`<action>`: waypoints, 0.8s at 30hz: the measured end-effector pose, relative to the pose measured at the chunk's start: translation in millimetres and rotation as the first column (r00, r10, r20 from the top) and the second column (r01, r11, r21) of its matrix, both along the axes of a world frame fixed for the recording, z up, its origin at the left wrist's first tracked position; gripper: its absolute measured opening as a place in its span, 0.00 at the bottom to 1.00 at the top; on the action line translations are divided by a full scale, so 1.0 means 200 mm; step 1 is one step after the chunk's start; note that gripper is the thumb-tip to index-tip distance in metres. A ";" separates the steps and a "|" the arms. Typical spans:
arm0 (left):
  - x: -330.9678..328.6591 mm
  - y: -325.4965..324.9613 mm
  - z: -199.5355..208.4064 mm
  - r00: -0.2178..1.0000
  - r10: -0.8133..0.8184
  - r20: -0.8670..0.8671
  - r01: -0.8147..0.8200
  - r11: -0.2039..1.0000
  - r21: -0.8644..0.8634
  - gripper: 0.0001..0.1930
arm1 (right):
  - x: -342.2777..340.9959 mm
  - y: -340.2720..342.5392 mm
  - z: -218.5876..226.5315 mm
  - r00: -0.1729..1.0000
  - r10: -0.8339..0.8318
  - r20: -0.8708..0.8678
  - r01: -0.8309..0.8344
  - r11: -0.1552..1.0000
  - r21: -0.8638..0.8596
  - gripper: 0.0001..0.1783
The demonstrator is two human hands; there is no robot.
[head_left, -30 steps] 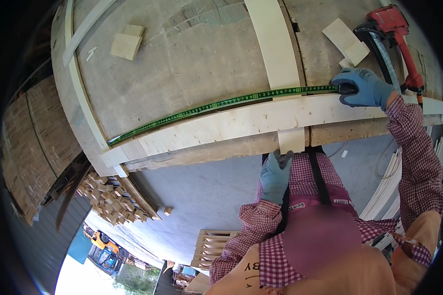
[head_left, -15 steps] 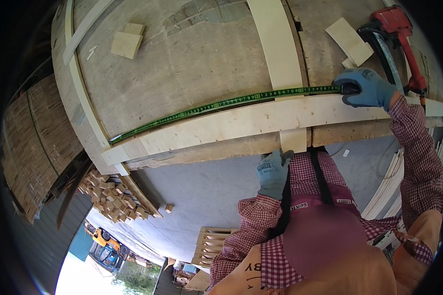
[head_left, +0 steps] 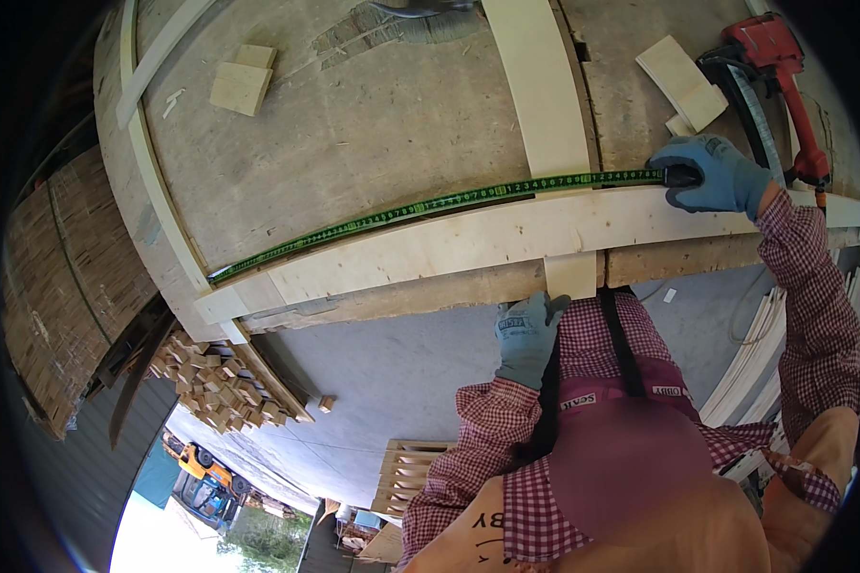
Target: The person measures and aligns wooden planks on a large flat surface using a tape measure, then secures them with a nail gun. They repeatedly measure, adjust, and fasten the planks to form a rectangular frame structure.
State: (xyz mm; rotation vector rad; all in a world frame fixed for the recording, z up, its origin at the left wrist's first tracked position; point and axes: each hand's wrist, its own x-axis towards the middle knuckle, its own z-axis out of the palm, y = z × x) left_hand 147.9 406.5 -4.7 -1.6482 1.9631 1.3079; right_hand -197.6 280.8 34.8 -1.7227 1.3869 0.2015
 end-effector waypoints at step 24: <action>-0.22 0.09 0.12 0.983 0.182 0.005 -0.145 0.797 -0.587 0.56 | 0.04 0.02 0.05 0.992 0.042 -0.117 -0.050 0.996 -0.070 0.26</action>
